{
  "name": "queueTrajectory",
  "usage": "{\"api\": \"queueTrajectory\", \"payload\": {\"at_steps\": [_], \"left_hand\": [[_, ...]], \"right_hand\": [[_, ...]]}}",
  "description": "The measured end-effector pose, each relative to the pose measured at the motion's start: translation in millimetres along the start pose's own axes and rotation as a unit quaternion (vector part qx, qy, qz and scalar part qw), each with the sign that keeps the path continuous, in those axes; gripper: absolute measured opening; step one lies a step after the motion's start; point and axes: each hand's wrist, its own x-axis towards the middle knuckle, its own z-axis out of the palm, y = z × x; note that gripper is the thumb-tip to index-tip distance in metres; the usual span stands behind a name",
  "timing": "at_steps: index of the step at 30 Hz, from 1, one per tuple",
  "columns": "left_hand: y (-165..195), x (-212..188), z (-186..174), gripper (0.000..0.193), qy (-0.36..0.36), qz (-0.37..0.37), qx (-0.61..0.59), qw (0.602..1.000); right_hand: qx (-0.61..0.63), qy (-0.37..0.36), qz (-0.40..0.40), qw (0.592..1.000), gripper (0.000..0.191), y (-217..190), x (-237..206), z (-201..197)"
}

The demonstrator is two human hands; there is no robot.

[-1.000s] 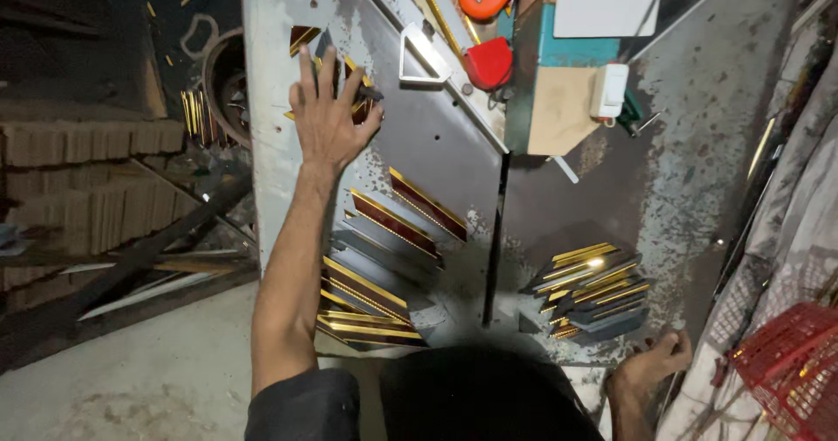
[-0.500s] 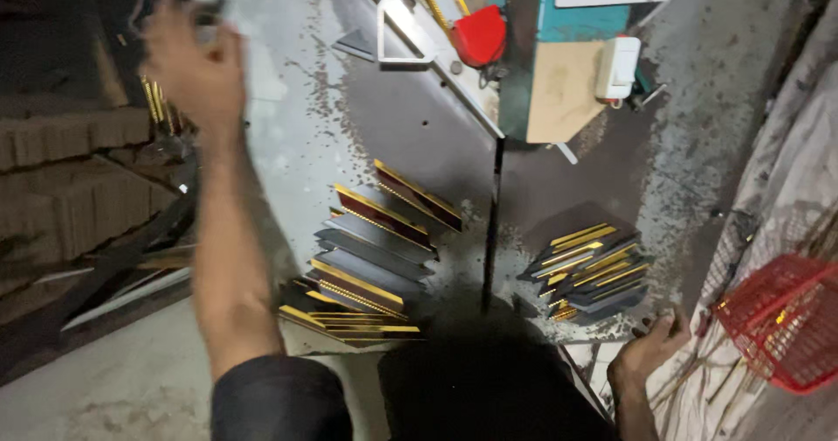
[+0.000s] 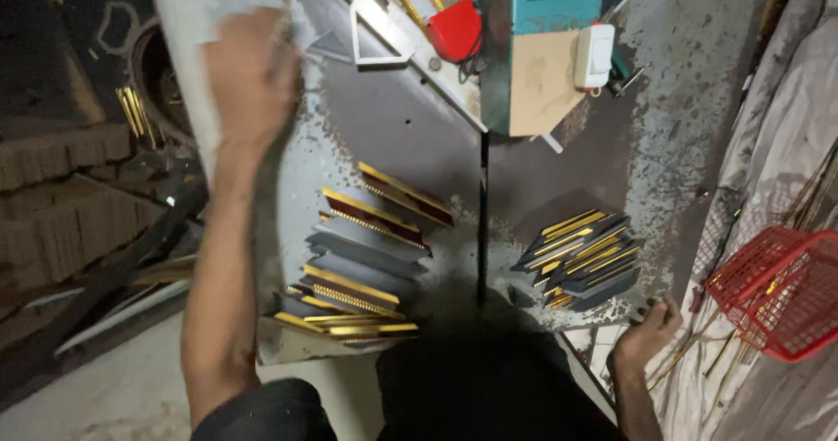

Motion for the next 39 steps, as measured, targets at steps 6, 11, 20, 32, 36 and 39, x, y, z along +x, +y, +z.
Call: {"api": "queueTrajectory", "payload": {"at_steps": [6,11,20,32,36,39], "left_hand": [[0,-7,20,0.033,-0.070,0.030,0.164,0.983],[-40,-68,-28,0.035,0.133,-0.155,0.276,0.939],[82,-121,3,0.036,-0.131,0.145,0.078,0.978],[166,-169,18,0.026,-0.121,-0.037,-0.155,0.980],[203,-167,61,0.030,-0.248,-0.250,-0.179,0.919],[216,-162,83,0.023,-0.200,-0.235,-0.185,0.933]], "right_hand": [[0.044,-0.001,0.000,0.999,0.040,0,-1,3],[0.039,0.006,-0.081,0.996,0.040,2,-16,-16],[0.123,0.041,-0.035,0.991,0.038,-47,-25,6],[0.143,-0.011,-0.172,0.975,0.022,-92,-21,21],[0.109,-0.108,-0.192,0.969,0.019,-133,-18,47],[0.022,-0.161,-0.328,0.931,0.019,-171,-10,76]]}}
